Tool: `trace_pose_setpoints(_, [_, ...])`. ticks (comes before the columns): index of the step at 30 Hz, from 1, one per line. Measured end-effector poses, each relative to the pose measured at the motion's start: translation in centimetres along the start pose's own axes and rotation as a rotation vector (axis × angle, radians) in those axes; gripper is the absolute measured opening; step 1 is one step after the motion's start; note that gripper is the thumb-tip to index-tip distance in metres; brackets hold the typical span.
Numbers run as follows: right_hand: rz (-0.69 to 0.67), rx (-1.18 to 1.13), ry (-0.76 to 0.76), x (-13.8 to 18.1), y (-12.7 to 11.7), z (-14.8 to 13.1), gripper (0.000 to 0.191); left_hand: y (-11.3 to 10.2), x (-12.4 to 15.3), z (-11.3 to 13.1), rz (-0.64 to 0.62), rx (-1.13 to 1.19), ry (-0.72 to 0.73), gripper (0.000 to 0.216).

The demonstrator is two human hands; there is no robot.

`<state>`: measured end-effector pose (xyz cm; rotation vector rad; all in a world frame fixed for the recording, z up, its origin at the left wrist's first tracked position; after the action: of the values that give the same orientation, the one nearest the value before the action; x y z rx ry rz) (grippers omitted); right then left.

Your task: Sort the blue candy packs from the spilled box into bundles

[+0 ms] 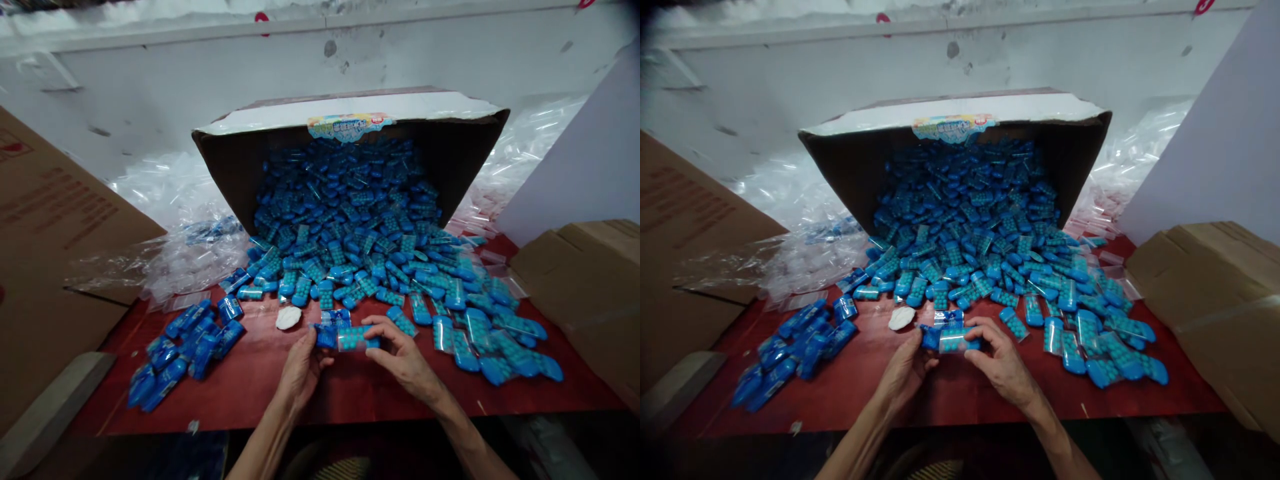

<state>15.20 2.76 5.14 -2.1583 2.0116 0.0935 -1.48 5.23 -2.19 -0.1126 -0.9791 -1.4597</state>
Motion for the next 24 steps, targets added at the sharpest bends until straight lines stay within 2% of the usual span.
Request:
trace_pose_setpoints(12, [-0.009, 0.120, -0.019, -0.04, -0.07, -0.48, 0.013, -0.04, -0.03, -0.15, -0.044, -0.020, 0.009, 0.023])
trace_pose_setpoints(16, [0.026, 0.123, -0.009, 0.21, -0.11, -0.17, 0.013, 0.45, 0.22, 0.21, -0.059, -0.049, 0.032, 0.023])
trace_pose_setpoints(20, [0.030, 0.130, 0.000, 0.33, 0.07, -0.03, 0.012, 0.91, 0.43, 0.32, -0.075, -0.071, 0.019, 0.020])
trace_pose_setpoints(24, [0.018, 0.128, -0.006, 0.36, 0.17, -0.12, 0.012, 0.43, 0.42, 0.06, -0.049, -0.041, -0.013, 0.018])
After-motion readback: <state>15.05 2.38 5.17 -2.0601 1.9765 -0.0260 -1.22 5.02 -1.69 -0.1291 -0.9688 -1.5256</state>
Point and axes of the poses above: each hand's wrist, its own x-axis away from the middle knuckle, its own y-axis out of the palm, z = x × y, the point moved 8 cm from there along -x, towards the middle knuckle, and after that the axes turned 5 degrees about -y, right-handed, at the moved point
